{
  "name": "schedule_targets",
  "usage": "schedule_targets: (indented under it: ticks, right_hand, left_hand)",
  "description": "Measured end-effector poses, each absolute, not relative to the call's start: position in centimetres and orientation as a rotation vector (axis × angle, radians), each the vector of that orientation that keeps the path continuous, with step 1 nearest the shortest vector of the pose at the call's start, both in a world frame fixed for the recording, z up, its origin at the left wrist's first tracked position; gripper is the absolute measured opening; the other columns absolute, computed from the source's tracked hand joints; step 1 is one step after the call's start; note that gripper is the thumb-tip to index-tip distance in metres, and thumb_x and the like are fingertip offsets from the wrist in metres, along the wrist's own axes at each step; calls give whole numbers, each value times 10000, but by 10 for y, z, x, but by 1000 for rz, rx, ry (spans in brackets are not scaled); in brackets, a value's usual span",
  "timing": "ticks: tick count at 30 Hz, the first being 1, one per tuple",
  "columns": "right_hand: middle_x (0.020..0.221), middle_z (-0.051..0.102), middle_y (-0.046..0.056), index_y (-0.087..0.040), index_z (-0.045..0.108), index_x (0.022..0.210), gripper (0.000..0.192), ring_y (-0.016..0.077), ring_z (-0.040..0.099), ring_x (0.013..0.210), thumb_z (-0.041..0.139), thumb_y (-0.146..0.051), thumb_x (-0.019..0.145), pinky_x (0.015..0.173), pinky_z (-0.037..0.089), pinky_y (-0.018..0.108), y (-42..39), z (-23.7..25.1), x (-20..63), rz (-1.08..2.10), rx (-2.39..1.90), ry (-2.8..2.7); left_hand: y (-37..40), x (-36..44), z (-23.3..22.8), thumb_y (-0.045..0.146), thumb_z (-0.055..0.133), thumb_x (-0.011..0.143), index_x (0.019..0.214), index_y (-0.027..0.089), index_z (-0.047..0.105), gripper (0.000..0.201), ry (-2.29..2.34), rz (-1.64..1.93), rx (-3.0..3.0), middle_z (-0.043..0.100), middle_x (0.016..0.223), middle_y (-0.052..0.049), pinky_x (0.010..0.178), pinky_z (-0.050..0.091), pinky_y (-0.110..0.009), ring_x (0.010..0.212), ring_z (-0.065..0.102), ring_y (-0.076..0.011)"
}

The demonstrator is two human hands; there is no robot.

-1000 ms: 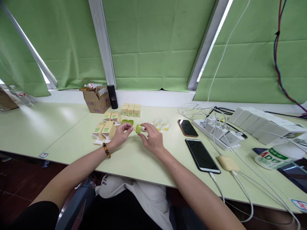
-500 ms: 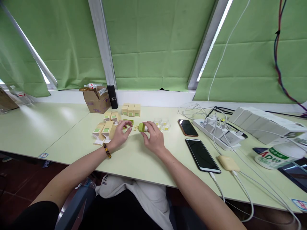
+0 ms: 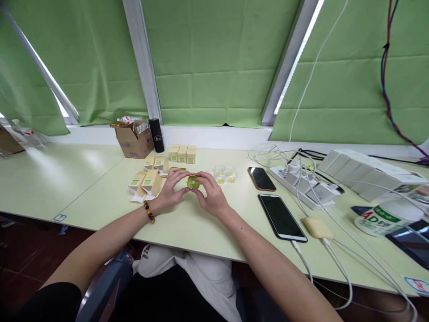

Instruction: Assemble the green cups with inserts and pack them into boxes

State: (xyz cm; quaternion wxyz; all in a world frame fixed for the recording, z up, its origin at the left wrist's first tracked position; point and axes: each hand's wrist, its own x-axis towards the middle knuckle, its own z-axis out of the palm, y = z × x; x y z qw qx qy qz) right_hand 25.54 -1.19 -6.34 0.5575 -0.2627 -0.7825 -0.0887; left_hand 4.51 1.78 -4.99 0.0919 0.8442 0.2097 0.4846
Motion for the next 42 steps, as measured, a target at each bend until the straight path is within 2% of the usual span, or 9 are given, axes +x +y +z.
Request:
schedule_targets:
  ticks: [3, 25, 42]
  right_hand:
    - [1290, 703, 156, -256, 633, 1302, 309, 310, 711, 1213, 666, -194, 1002, 991, 653, 519, -11, -64, 258, -253, -597, -1880]
    - [1298, 685, 221, -196, 640, 1340, 375, 320, 715, 1216, 612, -68, 988, 911, 683, 474, -11, -60, 256, -437, -522, -1936]
    - [1360, 691, 191, -244, 706, 1253, 264, 326, 708, 1258, 609, -164, 1021, 931, 681, 525, -7, -68, 259, -309, -577, -1914]
  left_hand:
    - [19, 45, -50, 270, 706, 982, 1430, 274, 625, 455, 563, 1501, 2513, 699, 1262, -118, 1082, 485, -547, 1246, 524, -306]
    - [16, 45, -51, 218, 661, 991, 1439, 263, 609, 453, 544, 1664, 2625, 714, 1253, -114, 1044, 513, -556, 1208, 546, -302]
    - [15, 46, -51, 281, 664, 1001, 1389, 242, 645, 390, 616, 1640, 2592, 711, 1249, -125, 1059, 505, -570, 1214, 557, -306]
